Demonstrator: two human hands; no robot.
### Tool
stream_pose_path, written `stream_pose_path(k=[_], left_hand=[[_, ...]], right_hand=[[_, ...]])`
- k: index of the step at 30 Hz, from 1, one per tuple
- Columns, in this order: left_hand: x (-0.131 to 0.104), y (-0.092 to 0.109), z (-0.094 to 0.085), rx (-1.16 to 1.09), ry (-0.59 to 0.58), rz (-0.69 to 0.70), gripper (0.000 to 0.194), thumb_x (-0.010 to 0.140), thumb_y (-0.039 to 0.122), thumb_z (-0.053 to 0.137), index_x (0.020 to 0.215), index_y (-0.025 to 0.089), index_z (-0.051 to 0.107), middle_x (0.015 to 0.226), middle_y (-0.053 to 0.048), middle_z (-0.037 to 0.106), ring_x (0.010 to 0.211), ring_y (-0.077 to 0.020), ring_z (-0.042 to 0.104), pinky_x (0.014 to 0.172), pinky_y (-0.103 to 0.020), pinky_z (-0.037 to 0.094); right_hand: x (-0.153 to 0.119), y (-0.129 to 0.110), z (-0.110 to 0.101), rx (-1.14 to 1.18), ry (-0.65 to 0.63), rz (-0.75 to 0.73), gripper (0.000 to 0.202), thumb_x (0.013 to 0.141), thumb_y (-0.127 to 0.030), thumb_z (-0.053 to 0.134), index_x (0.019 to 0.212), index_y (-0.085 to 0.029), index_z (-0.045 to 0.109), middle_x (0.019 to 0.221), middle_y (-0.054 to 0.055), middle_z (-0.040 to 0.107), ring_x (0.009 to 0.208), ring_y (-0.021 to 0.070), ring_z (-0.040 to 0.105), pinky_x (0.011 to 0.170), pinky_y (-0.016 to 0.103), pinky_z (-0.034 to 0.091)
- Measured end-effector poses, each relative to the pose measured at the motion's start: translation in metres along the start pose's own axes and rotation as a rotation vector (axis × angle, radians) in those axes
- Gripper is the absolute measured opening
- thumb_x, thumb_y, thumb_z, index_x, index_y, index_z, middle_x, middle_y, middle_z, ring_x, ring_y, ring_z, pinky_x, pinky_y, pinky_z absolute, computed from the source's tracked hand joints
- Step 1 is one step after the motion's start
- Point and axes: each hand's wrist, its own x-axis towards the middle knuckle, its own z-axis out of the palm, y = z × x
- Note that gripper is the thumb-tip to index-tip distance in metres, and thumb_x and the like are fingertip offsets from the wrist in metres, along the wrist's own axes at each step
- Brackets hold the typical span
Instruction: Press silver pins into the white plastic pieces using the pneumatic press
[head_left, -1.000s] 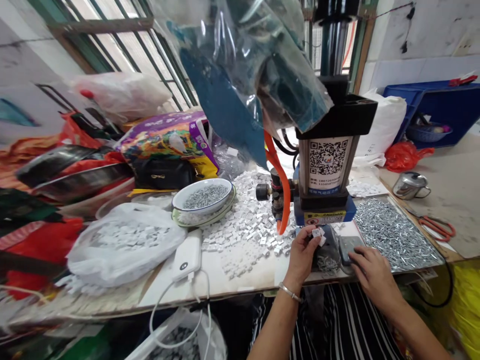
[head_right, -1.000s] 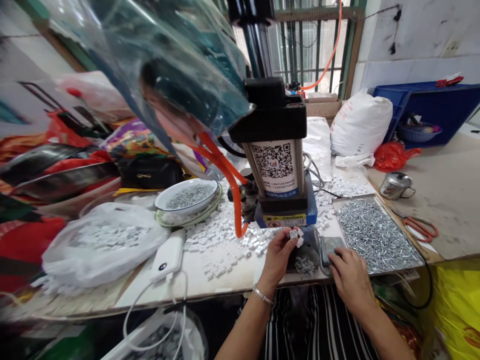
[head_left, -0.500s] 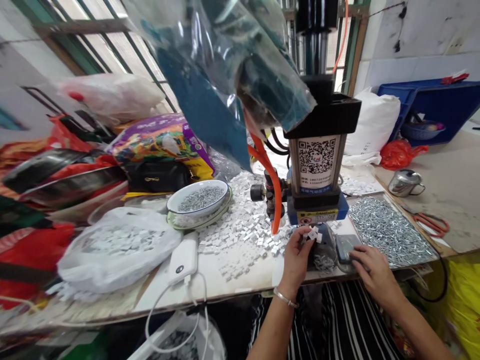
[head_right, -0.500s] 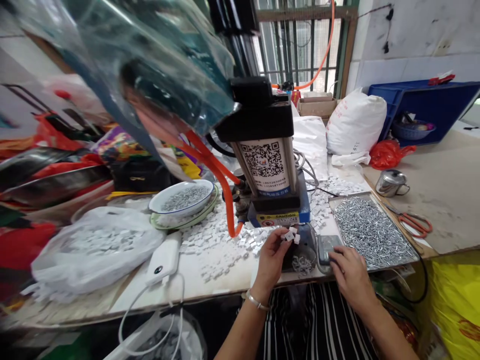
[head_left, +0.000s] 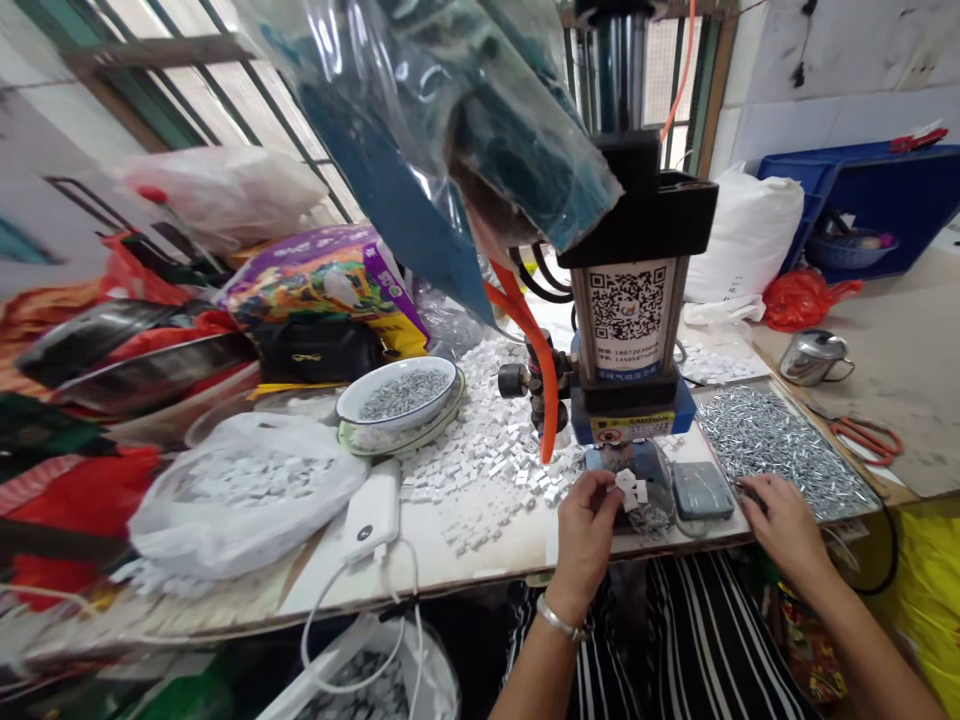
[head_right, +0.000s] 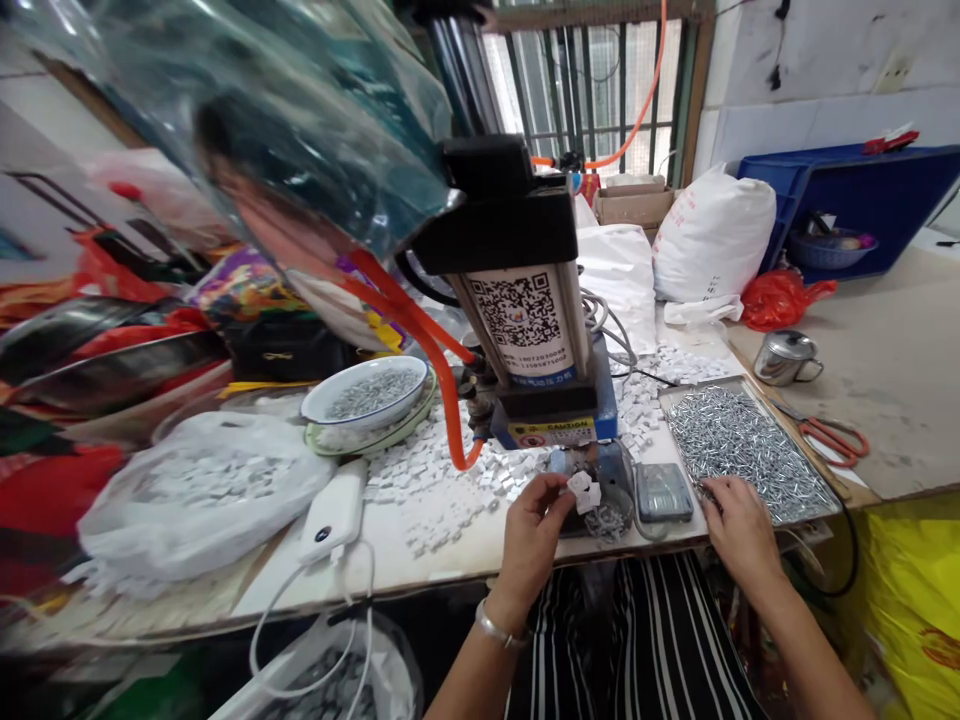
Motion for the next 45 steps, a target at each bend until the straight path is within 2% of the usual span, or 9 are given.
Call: stream_pose_path(k=[5, 15, 21, 26, 30, 32, 34, 40, 45], left_hand=[[0.002, 0.002, -0.002, 0.006, -0.123, -0.043, 0.01, 0.08, 0.03, 0.069, 0.084, 0.02, 0.067, 0.069, 0.003, 0.062, 0.065, -0.0145, 0.056, 0.062, -0.025, 0.043], [0.027, 0.005, 0.014, 0.156, 0.078, 0.17, 0.005, 0.084, 0.027, 0.066, 0.083, 0.021, 0.066, 0.08, 0.0, 0.064, 0.076, -0.0175, 0.058, 0.073, -0.029, 0.046], [0.04, 0.006, 0.0, 0.353, -0.168, 0.38, 0.028, 0.092, 0.014, 0.048, 0.095, 0.024, 0.074, 0.102, -0.007, 0.073, 0.098, -0.0218, 0.066, 0.092, -0.038, 0.05], [0.037, 0.003, -0.007, 0.424, -0.226, 0.414, 0.042, 0.092, 0.008, 0.04, 0.107, 0.027, 0.075, 0.118, -0.007, 0.072, 0.111, -0.0224, 0.064, 0.102, -0.044, 0.047], [0.022, 0.005, -0.005, 0.359, -0.062, 0.432, 0.033, 0.094, 0.012, 0.045, 0.11, 0.024, 0.071, 0.119, -0.01, 0.068, 0.114, -0.0235, 0.062, 0.102, -0.042, 0.048], [0.008, 0.004, -0.005, 0.33, 0.085, 0.391, 0.023, 0.095, 0.017, 0.05, 0.108, 0.023, 0.068, 0.108, -0.009, 0.068, 0.106, -0.0232, 0.063, 0.095, -0.039, 0.051], [-0.007, 0.002, -0.004, 0.304, 0.123, 0.313, 0.015, 0.094, 0.02, 0.054, 0.102, 0.022, 0.067, 0.096, -0.006, 0.068, 0.092, -0.0215, 0.063, 0.085, -0.035, 0.052], [-0.031, -0.002, 0.007, 0.336, -0.202, 0.307, 0.022, 0.094, 0.017, 0.053, 0.107, 0.023, 0.07, 0.102, -0.008, 0.068, 0.095, -0.0222, 0.064, 0.086, -0.036, 0.052], [-0.028, 0.002, 0.013, 0.392, -0.267, 0.275, 0.019, 0.094, 0.017, 0.051, 0.091, 0.022, 0.069, 0.094, -0.007, 0.065, 0.091, -0.0225, 0.061, 0.081, -0.035, 0.048]], right_hand=[[0.005, -0.004, -0.001, -0.095, -0.024, 0.004, 0.029, 0.096, -0.028, 0.046, 0.112, -0.02, 0.069, 0.105, 0.01, 0.064, 0.098, 0.0278, 0.057, 0.084, 0.042, 0.047], [0.008, -0.006, -0.004, -0.133, -0.029, -0.005, 0.028, 0.096, -0.028, 0.046, 0.109, -0.02, 0.07, 0.102, 0.01, 0.063, 0.095, 0.0272, 0.056, 0.081, 0.04, 0.045], [0.01, -0.004, -0.003, -0.114, -0.03, -0.014, 0.022, 0.095, -0.026, 0.049, 0.098, -0.021, 0.069, 0.098, 0.008, 0.062, 0.091, 0.0251, 0.055, 0.08, 0.038, 0.044], [0.017, -0.007, -0.004, -0.199, -0.061, 0.005, 0.017, 0.095, -0.022, 0.05, 0.089, -0.021, 0.066, 0.092, 0.008, 0.059, 0.088, 0.0246, 0.052, 0.076, 0.036, 0.041], [0.021, -0.01, -0.006, -0.273, -0.068, -0.001, 0.014, 0.095, -0.021, 0.052, 0.093, -0.021, 0.066, 0.091, 0.008, 0.058, 0.087, 0.0246, 0.05, 0.074, 0.035, 0.039], [0.023, -0.011, -0.007, -0.274, -0.077, -0.008, 0.014, 0.095, -0.021, 0.052, 0.091, -0.021, 0.066, 0.09, 0.007, 0.057, 0.086, 0.0243, 0.049, 0.073, 0.035, 0.038], [0.024, -0.012, -0.009, -0.258, -0.081, 0.002, 0.014, 0.094, -0.021, 0.052, 0.086, -0.021, 0.064, 0.088, 0.007, 0.056, 0.085, 0.0242, 0.048, 0.073, 0.035, 0.037], [0.029, -0.011, -0.007, -0.116, -0.051, 0.072, 0.017, 0.09, -0.023, 0.05, 0.076, -0.022, 0.057, 0.082, 0.007, 0.055, 0.082, 0.0243, 0.049, 0.073, 0.035, 0.036], [0.028, -0.007, -0.01, 0.003, 0.008, 0.146, 0.02, 0.091, -0.033, 0.045, 0.077, -0.022, 0.054, 0.079, 0.006, 0.062, 0.077, 0.0224, 0.057, 0.07, 0.033, 0.04]])
